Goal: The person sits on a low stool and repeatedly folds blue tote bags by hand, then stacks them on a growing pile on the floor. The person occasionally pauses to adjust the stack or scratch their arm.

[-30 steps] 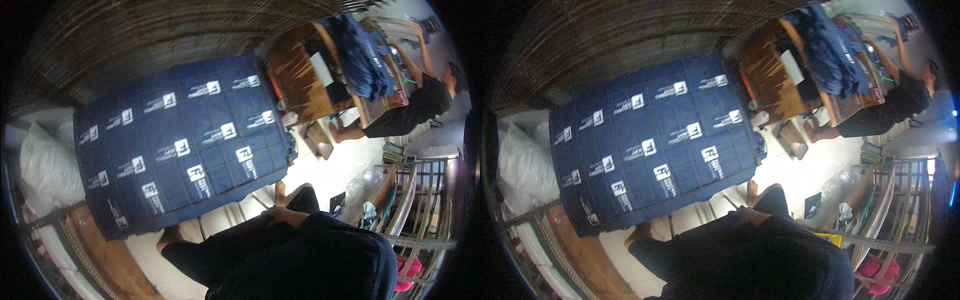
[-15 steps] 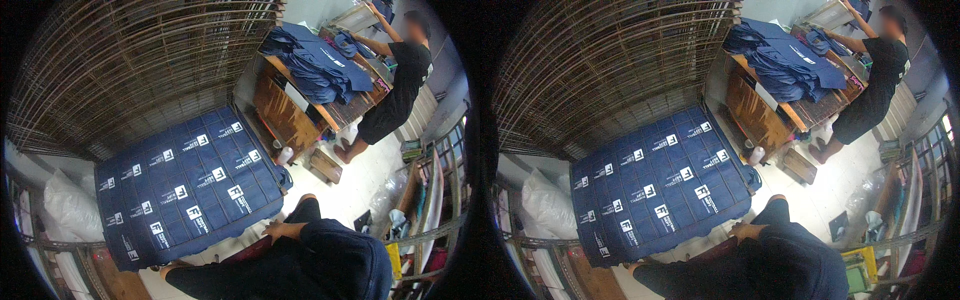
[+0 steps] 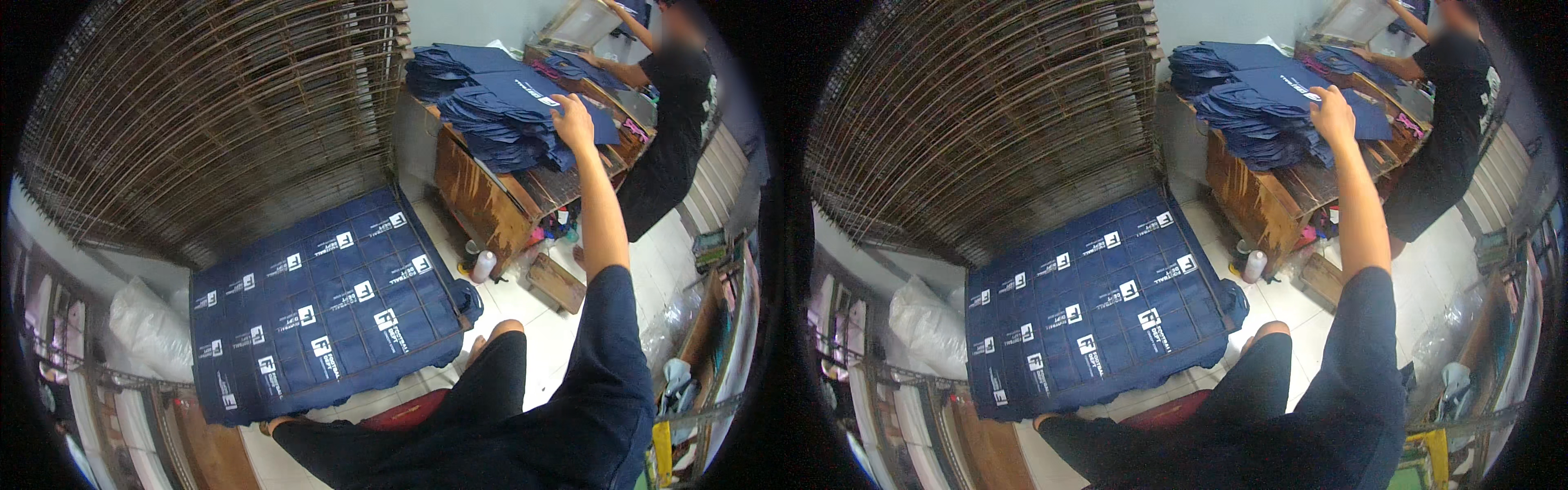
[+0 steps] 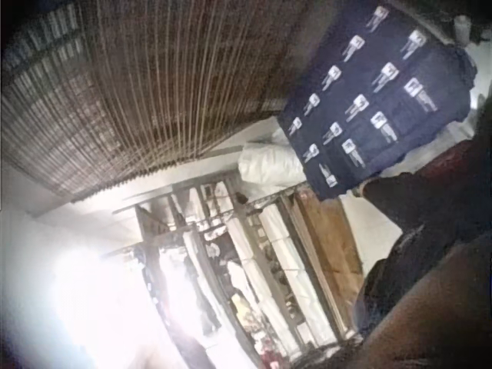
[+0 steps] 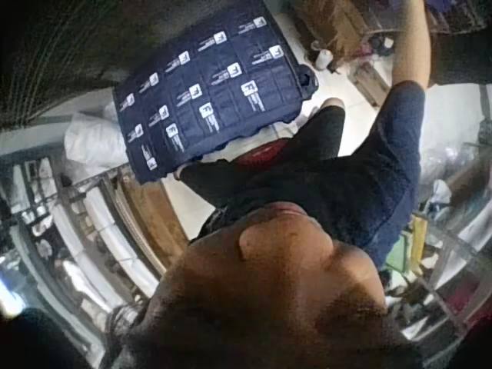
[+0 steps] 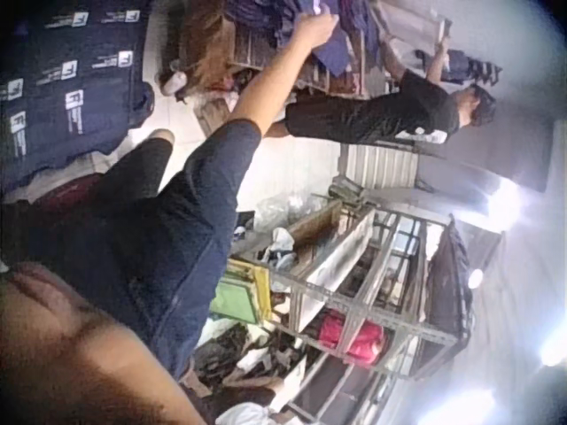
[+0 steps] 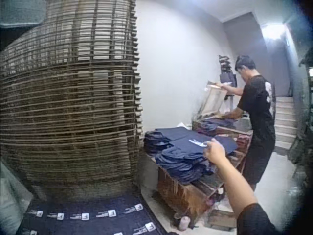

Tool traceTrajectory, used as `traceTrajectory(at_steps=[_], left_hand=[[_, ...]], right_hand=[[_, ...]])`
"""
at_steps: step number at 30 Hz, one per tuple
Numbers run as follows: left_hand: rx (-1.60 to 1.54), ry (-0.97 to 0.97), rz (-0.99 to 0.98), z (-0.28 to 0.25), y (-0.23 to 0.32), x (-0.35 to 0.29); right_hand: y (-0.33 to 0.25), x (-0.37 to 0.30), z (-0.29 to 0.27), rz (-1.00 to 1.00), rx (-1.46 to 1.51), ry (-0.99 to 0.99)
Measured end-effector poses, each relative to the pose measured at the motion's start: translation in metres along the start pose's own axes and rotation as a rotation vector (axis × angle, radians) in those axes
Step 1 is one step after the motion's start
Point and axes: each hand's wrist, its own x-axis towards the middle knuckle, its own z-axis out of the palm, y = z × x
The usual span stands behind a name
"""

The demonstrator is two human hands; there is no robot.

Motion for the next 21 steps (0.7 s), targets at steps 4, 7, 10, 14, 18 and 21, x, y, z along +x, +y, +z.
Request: traceTrajectory(at_steps=[4,7,10,14,18,21], left_hand=[[-0.008,0.029,-0.04,0.011,0.0,-0.018],[-0.019,0.042,-0.056,0.018,0.002,-0.029],[-0.034,0.056,-0.06,0.023,0.001,-0.034],[-0.055,0.065,-0.078,0.031,-0.004,-0.045],[-0.08,0.052,-0.079,0.036,-0.006,-0.045],[-0.1,0.06,-0.098,0.037,-0.008,-0.049]], right_hand=[[0.017,0.022,0.04,-0.026,-0.135,-0.295],[0.024,0.034,0.057,0.062,-0.088,-0.422],[0.029,0.034,0.066,0.09,-0.068,-0.365],[0.004,0.025,0.043,0.207,-0.05,-0.137],[0.042,0.051,0.049,0.288,0.309,-0.201],[0.028,0.048,0.044,0.554,0.555,-0.203]])
